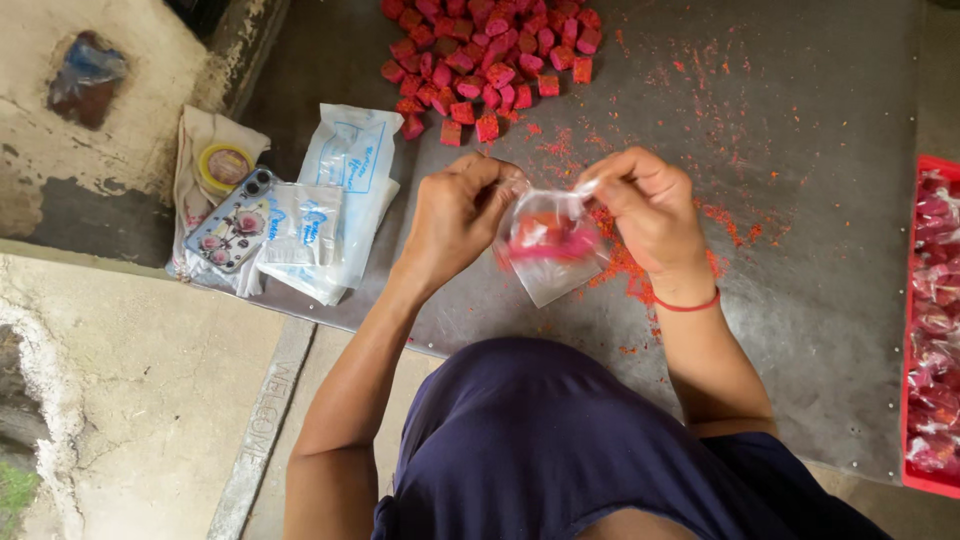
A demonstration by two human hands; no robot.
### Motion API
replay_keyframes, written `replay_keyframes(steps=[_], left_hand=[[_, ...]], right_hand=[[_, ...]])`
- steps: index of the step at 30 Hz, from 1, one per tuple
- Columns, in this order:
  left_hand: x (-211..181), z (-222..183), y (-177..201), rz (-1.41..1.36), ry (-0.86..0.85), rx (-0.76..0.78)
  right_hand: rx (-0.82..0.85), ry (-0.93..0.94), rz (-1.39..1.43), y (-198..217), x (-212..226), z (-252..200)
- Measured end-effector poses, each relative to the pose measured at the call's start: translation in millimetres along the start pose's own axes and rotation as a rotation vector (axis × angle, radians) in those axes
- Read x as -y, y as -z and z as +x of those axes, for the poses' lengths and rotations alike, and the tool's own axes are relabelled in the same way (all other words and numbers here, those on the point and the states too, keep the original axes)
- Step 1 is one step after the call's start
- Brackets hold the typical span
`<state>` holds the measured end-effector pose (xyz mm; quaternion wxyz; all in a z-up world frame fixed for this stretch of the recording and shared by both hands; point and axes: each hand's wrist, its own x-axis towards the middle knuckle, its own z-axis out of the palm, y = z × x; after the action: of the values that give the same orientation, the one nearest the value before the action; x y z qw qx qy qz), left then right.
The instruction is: The person places small red cubes into clear plastic bags by hand and places the filled bags into a red bin.
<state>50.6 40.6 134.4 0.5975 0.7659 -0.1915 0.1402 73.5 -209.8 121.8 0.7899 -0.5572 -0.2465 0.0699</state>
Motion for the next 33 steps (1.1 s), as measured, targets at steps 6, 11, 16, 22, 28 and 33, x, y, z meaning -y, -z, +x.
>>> replay_keyframes(steps=[6, 11, 16, 22, 28, 33], left_hand=[[55.6, -4.3, -18.7, -0.428, 0.418, 0.125], [30.8, -17.4, -23.5, -0.276, 0.327, 0.275], [2.2, -19.8, -26.7, 0.006, 0.065, 0.33], [0.7, -18.6, -38.7, 0.591, -0.511, -0.071], [-6.2, -11.1, -46.4, 0.424, -0.355, -0.086], [12.7, -12.4, -61.9, -0.078, 0.145, 0.029]], right_hand=[[0.057, 0.296, -0.969, -47.6, -1.1, -3.4], [0.215, 0.412, -1.063, -46.5, 4.4, -4.7], [-0.03, 0.157, -0.767, -32.2, -5.0, -7.4], [-0.171, -0.179, -0.16, -10.7, -17.0, -13.5], [-0.095, -0.089, -0.219, -10.1, -21.8, -23.3], [-0.113, -0.021, -0.441, -7.0, -44.7, -28.6]])
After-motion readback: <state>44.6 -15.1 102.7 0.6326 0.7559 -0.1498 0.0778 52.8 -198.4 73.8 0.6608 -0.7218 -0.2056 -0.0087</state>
